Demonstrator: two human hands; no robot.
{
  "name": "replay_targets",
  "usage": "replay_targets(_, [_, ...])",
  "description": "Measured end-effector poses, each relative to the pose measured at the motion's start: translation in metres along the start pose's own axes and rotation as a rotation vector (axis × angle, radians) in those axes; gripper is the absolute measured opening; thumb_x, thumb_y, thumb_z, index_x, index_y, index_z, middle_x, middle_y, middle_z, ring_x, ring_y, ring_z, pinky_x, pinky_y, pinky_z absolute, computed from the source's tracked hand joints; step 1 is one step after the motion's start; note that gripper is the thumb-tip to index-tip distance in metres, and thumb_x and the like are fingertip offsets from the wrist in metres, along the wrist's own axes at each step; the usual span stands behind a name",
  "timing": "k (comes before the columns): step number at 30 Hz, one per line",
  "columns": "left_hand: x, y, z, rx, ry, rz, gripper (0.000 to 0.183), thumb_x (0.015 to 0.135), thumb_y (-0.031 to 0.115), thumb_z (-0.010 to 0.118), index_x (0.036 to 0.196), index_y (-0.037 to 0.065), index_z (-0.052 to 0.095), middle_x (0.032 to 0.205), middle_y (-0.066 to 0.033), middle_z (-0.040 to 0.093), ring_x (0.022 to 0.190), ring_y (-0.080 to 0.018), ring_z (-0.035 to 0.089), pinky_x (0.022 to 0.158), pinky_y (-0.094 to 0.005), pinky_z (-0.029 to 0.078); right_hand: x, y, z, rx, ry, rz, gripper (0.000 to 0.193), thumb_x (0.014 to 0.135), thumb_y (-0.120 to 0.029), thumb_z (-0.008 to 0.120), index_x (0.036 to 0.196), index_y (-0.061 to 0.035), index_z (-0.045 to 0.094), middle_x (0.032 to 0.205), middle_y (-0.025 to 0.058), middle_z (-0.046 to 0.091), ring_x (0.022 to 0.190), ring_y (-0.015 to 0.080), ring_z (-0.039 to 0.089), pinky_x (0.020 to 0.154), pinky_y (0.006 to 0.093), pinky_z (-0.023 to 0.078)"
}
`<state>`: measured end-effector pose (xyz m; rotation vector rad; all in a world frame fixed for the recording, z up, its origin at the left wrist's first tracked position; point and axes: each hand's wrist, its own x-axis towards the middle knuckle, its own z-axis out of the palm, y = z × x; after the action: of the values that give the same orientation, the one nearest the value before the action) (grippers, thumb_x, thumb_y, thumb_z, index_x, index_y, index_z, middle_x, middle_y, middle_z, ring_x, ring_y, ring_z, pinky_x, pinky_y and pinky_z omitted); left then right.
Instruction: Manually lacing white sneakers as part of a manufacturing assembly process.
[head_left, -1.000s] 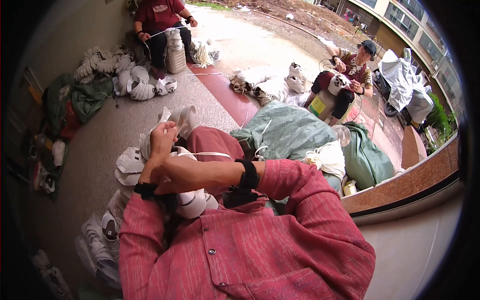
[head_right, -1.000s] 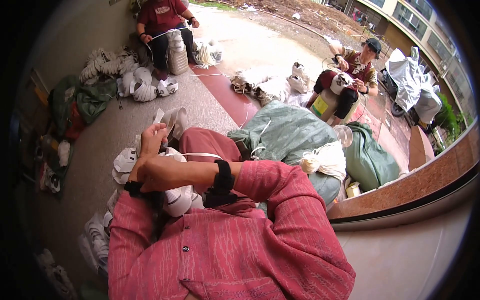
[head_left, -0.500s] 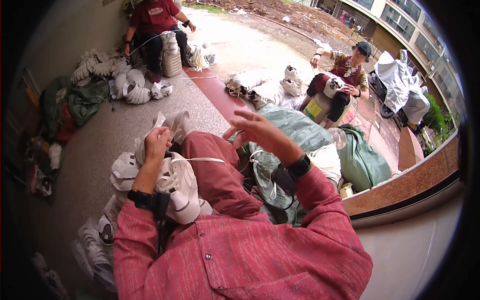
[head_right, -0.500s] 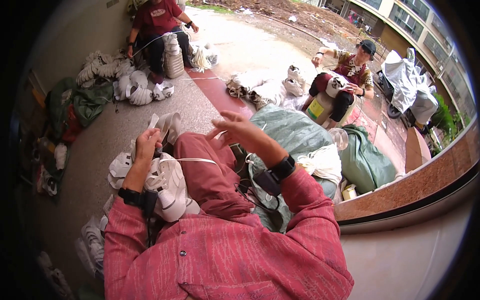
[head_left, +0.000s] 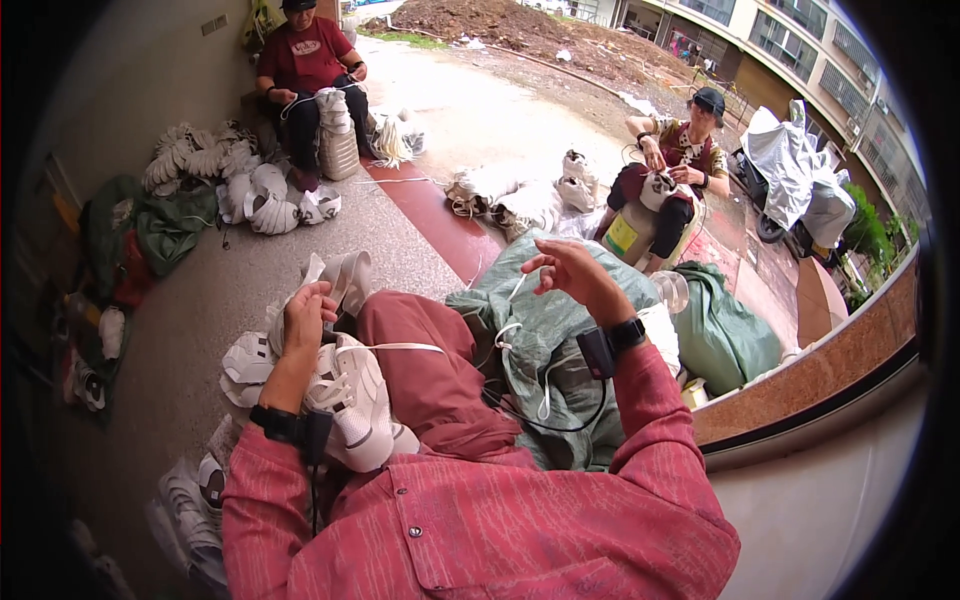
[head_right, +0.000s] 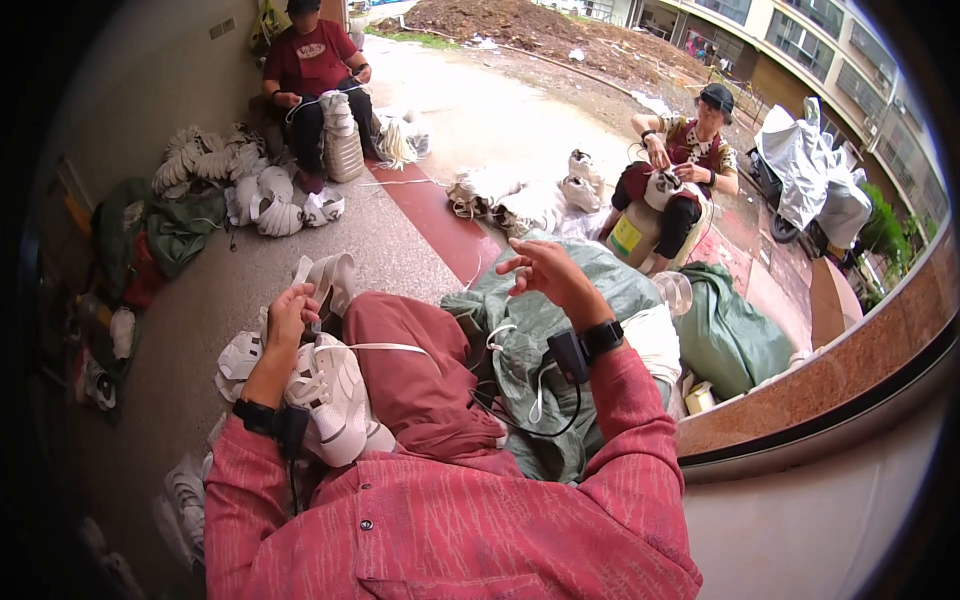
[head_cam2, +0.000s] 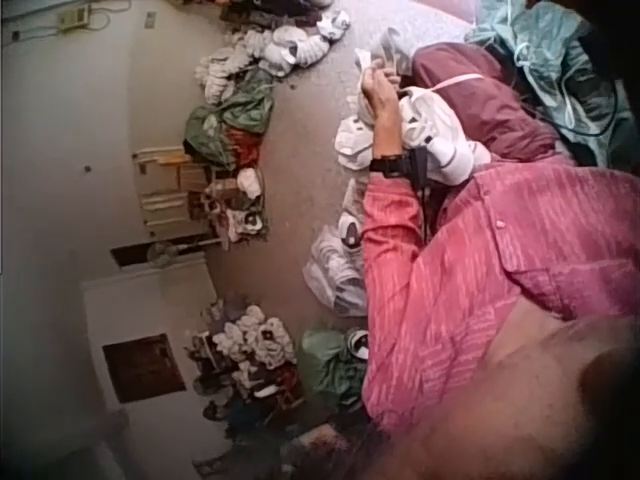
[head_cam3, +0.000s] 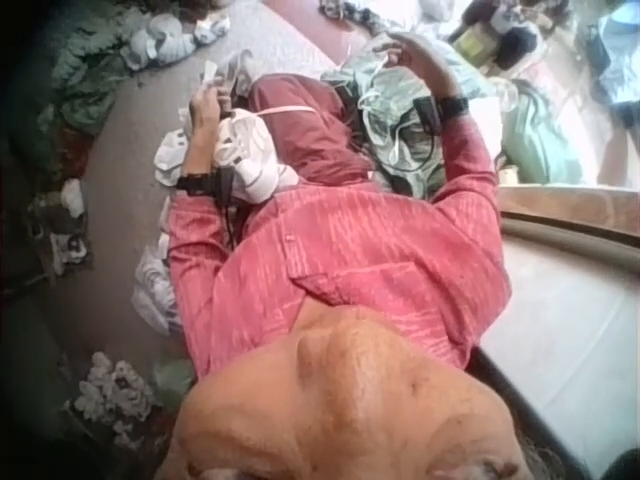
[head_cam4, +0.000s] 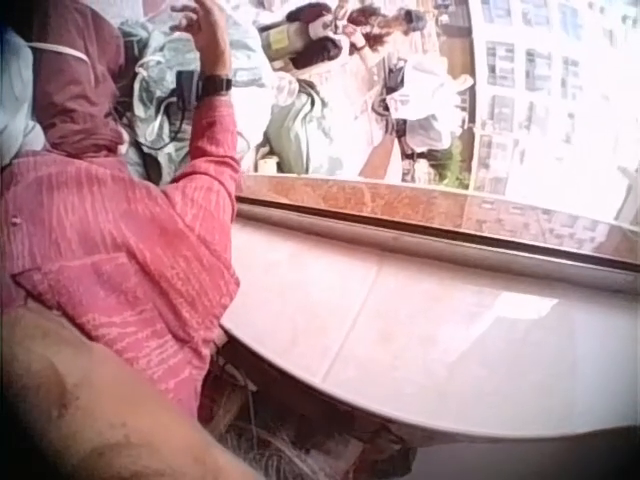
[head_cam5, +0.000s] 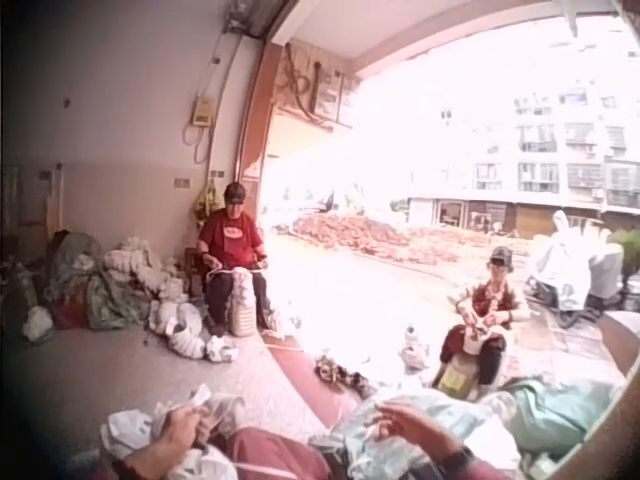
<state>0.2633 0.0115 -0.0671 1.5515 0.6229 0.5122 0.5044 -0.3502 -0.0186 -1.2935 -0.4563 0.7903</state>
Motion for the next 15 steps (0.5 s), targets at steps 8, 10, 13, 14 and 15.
replay_targets(8, [-0.027, 0.041, -0.013, -0.117, -0.045, 0.07, 0.051, 0.094, 0.011, 0.047, 0.141, 0.002, 0.032, 0.092, -0.0076, 0.064, 0.065, -0.0047, 0.053, 0.043, -0.014, 0.029, 0.011, 0.038, 0.015, 0.112, -0.12, 0.121, 0.026, 0.095, -0.023, 0.058, 0.104, 0.0006, 0.053, 0.091, 0.0206, 0.067, 0.055, 0.013, 0.06, 0.061, 0.0365, 0.06])
replay_targets(10, [-0.047, 0.05, -0.03, -0.196, -0.032, 0.108, 0.051, 0.097, 0.016, 0.052, 0.141, 0.002, 0.032, 0.096, -0.009, 0.064, 0.067, -0.0061, 0.056, 0.043, -0.0147, 0.031, 0.012, 0.051, 0.029, 0.084, -0.135, 0.157, 0.027, 0.095, -0.022, 0.059, 0.104, 0.002, 0.053, 0.09, 0.0195, 0.067, 0.054, 0.0138, 0.06, 0.06, 0.0361, 0.06])
replay_targets(13, [-0.068, 0.051, -0.076, -0.279, -0.067, 0.13, 0.047, 0.097, 0.02, 0.055, 0.137, 0.002, 0.037, 0.101, -0.0102, 0.065, 0.073, -0.0085, 0.058, 0.045, -0.0157, 0.036, 0.012, 0.08, 0.038, 0.065, -0.162, 0.285, 0.032, 0.094, -0.023, 0.06, 0.106, 0.0055, 0.052, 0.086, 0.0175, 0.068, 0.053, 0.0171, 0.062, 0.056, 0.0358, 0.059])
replay_targets(14, [-0.077, 0.053, -0.091, -0.322, -0.055, 0.123, 0.044, 0.097, 0.019, 0.055, 0.135, 0.003, 0.039, 0.101, -0.0101, 0.065, 0.075, -0.0091, 0.059, 0.046, -0.016, 0.038, 0.009, 0.087, 0.041, 0.076, -0.184, 0.307, 0.033, 0.094, -0.024, 0.061, 0.105, 0.0066, 0.052, 0.086, 0.0175, 0.068, 0.053, 0.018, 0.063, 0.055, 0.0354, 0.059])
replay_targets(15, [-0.086, 0.054, -0.106, -0.341, -0.029, 0.136, 0.041, 0.097, 0.02, 0.056, 0.132, 0.003, 0.043, 0.101, -0.0096, 0.065, 0.076, -0.0091, 0.06, 0.048, -0.0158, 0.038, 0.006, 0.092, 0.044, 0.071, -0.195, 0.335, 0.036, 0.093, -0.023, 0.061, 0.109, 0.0076, 0.049, 0.085, 0.0174, 0.068, 0.053, 0.0184, 0.063, 0.055, 0.0353, 0.059])
